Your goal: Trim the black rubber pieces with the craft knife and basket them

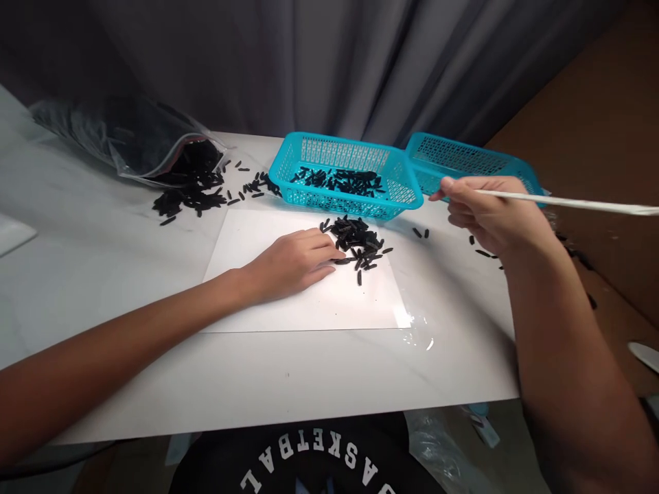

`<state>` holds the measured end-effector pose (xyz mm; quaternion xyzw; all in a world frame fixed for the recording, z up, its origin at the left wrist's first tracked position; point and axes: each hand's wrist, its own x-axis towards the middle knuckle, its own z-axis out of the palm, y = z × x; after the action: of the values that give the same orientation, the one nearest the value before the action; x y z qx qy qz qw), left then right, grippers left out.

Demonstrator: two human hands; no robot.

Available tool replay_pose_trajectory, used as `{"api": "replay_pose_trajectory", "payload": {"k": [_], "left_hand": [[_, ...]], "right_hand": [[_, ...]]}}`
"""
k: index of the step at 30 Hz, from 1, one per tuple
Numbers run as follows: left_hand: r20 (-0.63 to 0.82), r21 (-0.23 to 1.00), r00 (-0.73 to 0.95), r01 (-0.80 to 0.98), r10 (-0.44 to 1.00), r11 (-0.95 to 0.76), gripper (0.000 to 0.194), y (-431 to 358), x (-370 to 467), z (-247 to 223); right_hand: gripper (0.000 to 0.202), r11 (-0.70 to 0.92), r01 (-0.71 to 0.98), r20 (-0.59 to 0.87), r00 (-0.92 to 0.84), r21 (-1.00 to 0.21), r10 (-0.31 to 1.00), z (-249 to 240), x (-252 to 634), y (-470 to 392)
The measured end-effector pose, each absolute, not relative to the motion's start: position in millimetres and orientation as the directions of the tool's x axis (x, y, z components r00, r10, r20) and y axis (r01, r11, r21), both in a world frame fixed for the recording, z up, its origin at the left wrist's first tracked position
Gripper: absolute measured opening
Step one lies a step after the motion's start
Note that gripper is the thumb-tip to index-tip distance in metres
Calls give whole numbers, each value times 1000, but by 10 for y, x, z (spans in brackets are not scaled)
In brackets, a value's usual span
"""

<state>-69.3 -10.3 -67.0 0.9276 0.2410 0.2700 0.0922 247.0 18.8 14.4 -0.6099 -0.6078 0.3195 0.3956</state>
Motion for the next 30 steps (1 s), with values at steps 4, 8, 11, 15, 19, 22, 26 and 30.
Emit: {"api": "replay_pose_trajectory", "payload": {"k": [4, 8, 11, 15, 19, 22, 26, 30], "left_hand": [[450, 297, 736, 412, 506, -862, 18, -107, -691, -672], [448, 320, 728, 412, 520, -853, 16, -113, -693, -665], [433, 333, 730, 415, 528, -847, 17, -112, -700, -669], [441, 344, 726, 406, 528, -847, 17, -109, -709, -673], [433, 343, 728, 413, 532, -844, 19, -110, -712, -673], [427, 350, 727, 415, 538, -840, 18, -108, -714, -679], [450, 338, 703, 436, 550, -834, 14, -105, -713, -690], [475, 316, 690, 445, 546, -838, 12, -109, -710, -685]], "right_hand": [[45, -89, 897, 80, 136, -433, 987, 119, 2719, 241], [29, -55, 959, 32, 66, -278, 997, -91, 2708, 353], [15, -46, 979, -9, 45, -196, 999, -199, 2668, 427], [8, -139, 985, -55, 134, -101, 989, -209, 2781, 463], [32, -381, 925, -66, 380, 1, 923, -148, 3127, 422], [38, -527, 850, -12, 527, 18, 850, -83, 3395, 340], [34, -438, 897, 2, 439, -66, 899, -80, 3457, 306], [34, -239, 958, 6, 243, -159, 970, -244, 3268, 427]]}}
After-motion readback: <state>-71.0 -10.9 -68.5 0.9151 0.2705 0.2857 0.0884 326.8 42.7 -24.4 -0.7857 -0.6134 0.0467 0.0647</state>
